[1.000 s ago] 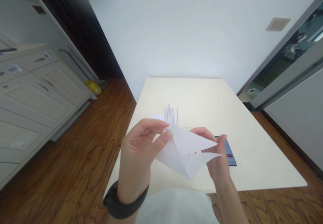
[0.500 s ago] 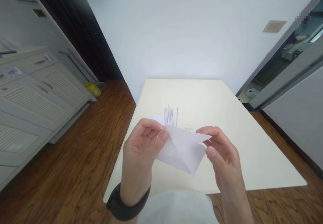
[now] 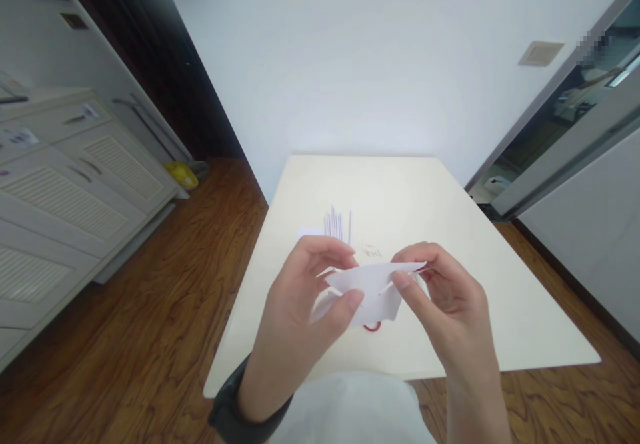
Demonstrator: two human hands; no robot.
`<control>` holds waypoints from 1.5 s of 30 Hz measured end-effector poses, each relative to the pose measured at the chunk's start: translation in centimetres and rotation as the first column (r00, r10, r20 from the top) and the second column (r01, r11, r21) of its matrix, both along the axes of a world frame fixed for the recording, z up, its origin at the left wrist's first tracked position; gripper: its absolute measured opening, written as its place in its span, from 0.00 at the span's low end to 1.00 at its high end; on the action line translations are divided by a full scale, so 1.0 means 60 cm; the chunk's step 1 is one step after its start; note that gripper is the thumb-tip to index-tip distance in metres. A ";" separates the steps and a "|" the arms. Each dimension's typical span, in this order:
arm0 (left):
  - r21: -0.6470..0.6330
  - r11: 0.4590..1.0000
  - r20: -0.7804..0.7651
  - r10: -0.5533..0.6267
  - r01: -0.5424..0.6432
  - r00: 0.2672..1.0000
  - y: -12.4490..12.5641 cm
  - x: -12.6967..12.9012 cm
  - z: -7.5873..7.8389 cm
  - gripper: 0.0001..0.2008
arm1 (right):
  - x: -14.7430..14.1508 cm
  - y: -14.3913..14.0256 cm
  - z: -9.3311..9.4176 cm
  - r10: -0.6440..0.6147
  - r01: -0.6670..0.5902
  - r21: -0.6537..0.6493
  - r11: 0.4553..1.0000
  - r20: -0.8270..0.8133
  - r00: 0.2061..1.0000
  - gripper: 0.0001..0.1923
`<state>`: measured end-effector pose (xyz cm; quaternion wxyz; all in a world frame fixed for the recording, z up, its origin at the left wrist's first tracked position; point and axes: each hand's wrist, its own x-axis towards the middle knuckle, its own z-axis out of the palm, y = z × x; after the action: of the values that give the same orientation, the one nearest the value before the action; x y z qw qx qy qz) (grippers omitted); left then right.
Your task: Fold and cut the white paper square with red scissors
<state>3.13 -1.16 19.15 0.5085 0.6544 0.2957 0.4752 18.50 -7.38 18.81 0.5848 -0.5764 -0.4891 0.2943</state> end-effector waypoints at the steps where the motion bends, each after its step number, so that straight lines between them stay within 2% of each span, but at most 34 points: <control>1: -0.002 1.000 -0.033 0.024 -0.024 0.999 -0.002 0.000 0.000 0.11 | 0.001 0.000 0.002 -0.005 0.005 0.004 1.000 0.028 1.000 0.03; 3: -0.020 0.999 -0.047 0.030 -0.031 0.998 -0.004 -0.001 0.000 0.09 | 0.001 0.001 0.002 -0.027 0.025 0.049 0.998 0.045 0.999 0.04; 6: -0.058 0.996 -0.075 -0.065 0.061 0.995 -0.004 -0.004 -0.001 0.09 | 0.000 0.002 0.001 -0.058 0.055 0.112 0.992 0.025 0.998 0.05; 9: -0.063 0.981 -0.183 -0.194 0.185 0.964 -0.003 -0.007 -0.001 0.11 | -0.001 0.000 0.000 -0.055 0.053 0.085 0.995 0.029 0.998 0.04; 11: -0.063 0.973 -0.224 -0.232 0.224 0.947 -0.003 -0.007 -0.002 0.11 | -0.002 -0.002 0.001 -0.029 0.027 0.061 0.998 0.039 0.999 0.04; 16: -0.064 0.981 -0.170 -0.190 0.181 0.967 -0.003 -0.004 -0.004 0.06 | -0.007 -0.001 0.000 0.080 -0.080 -0.005 0.997 0.060 0.995 0.05; 20: -0.086 0.985 -0.165 -0.162 0.149 0.973 -0.002 -0.006 -0.006 0.04 | -0.010 -0.004 0.004 0.111 -0.111 -0.013 0.994 0.034 0.993 0.04; 26: -0.030 0.987 -0.164 -0.160 0.157 0.973 -0.005 -0.008 -0.002 0.05 | -0.014 -0.006 0.010 0.100 -0.102 0.043 0.994 0.048 0.994 0.04; 32: -0.001 0.992 -0.140 -0.126 0.127 0.982 -0.005 -0.007 0.001 0.05 | -0.016 -0.006 0.006 0.135 -0.137 0.029 0.990 0.059 0.989 0.04; 45: 0.049 0.990 -0.171 -0.119 0.129 0.978 -0.007 -0.005 0.008 0.06 | -0.020 -0.009 0.009 0.104 -0.108 0.147 0.983 0.037 0.994 0.06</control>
<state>2.83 -1.60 19.63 0.4908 0.7240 0.2816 0.3944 17.30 -7.89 19.33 0.6023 -0.5086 -0.5481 0.2794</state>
